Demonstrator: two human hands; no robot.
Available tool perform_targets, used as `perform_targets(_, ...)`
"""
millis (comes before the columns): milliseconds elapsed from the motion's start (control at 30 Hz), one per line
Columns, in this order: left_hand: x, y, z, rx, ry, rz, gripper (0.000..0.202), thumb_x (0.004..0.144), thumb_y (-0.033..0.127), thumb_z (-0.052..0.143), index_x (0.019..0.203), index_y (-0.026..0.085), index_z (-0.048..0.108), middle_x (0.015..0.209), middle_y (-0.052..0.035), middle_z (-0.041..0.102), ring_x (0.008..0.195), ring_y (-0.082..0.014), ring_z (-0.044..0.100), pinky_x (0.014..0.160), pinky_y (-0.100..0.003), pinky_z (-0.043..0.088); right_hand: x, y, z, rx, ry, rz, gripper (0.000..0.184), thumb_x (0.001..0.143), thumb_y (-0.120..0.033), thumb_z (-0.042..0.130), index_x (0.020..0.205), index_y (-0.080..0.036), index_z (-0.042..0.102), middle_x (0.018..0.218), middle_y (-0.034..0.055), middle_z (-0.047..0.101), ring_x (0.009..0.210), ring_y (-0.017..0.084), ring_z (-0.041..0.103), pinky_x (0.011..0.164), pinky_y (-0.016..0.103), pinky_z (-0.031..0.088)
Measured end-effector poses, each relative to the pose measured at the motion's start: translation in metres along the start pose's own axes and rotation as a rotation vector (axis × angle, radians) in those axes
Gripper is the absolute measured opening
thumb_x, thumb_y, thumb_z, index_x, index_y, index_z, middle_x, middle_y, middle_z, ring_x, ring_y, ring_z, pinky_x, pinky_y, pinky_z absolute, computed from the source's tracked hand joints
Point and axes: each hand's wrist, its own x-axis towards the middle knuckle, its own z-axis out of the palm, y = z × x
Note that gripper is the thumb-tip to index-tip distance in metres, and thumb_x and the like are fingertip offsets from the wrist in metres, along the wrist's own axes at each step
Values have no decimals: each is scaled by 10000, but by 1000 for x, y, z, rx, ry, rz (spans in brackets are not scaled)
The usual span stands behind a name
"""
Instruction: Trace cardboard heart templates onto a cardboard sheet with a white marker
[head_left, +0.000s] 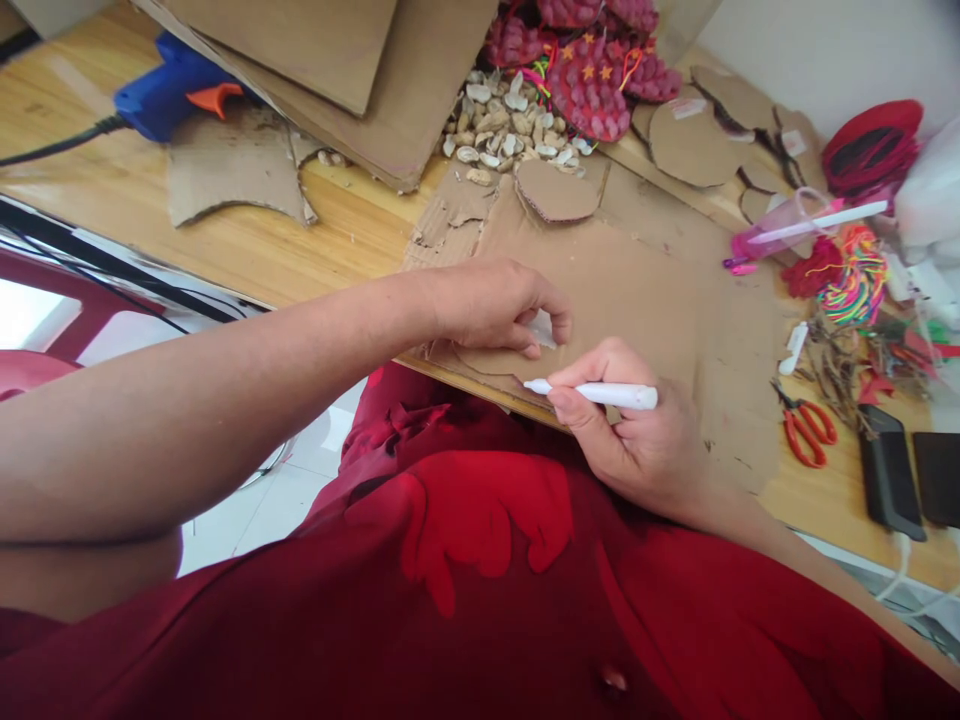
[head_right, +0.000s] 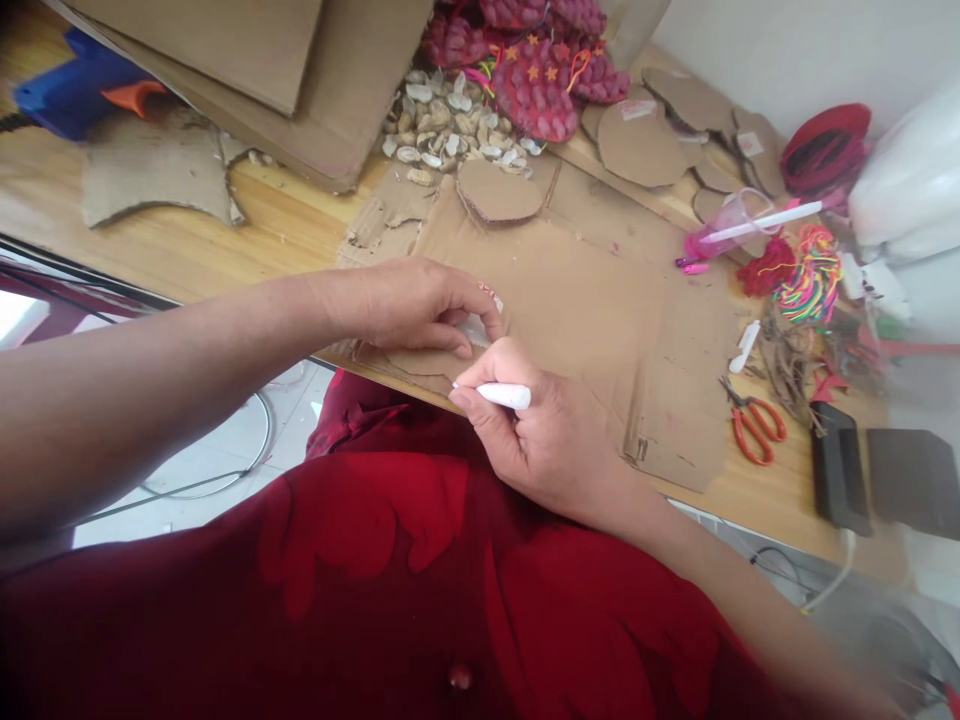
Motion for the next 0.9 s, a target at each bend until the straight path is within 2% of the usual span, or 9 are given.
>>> perform_targets(167, 0, 2, -1, 24, -5, -17, 326, 837, 246, 682, 1152, 303, 742, 813, 31, 654, 696, -117, 527, 658, -246, 325, 7, 5, 8, 71, -52, -53, 121, 1009, -316, 577, 941, -216, 577, 771, -12, 648, 646, 114, 605, 595, 249, 466)
perform_targets(267, -1, 3, -1, 34, -2, -20, 362, 826, 184, 645, 1151, 308, 744, 796, 37, 644, 686, -111, 523, 653, -241, 325, 10, 4, 11, 76, -67, -94, 136, 1020, -312, 560, 920, -220, 558, 775, -11, 648, 642, 112, 604, 590, 250, 467)
perform_targets(500, 0, -2, 2, 36, 35, 21, 340, 832, 236, 621, 1140, 307, 746, 804, 33, 671, 708, -117, 558, 665, -238, 339, 17, -2, 19, 103, -68, -97, 173, 1031, -355, 533, 917, -228, 559, 765, -10, 660, 617, 117, 600, 566, 262, 468)
perform_targets(733, -1, 2, -1, 37, -7, -22, 361, 839, 284, 703, 1197, 314, 738, 920, 21, 704, 748, -125, 571, 689, -249, 338, 8, 5, 12, 35, -66, -113, 116, 1020, -323, 562, 954, -228, 574, 768, -5, 652, 615, 123, 597, 571, 267, 474)
perform_targets(900, 0, 2, 0, 50, 0, -22, 347, 841, 227, 695, 1174, 316, 741, 859, 37, 687, 711, -112, 552, 670, -234, 332, 13, 0, 17, 45, -67, -166, 131, 1030, -309, 541, 925, -232, 558, 846, 13, 694, 697, 141, 652, 617, 271, 504)
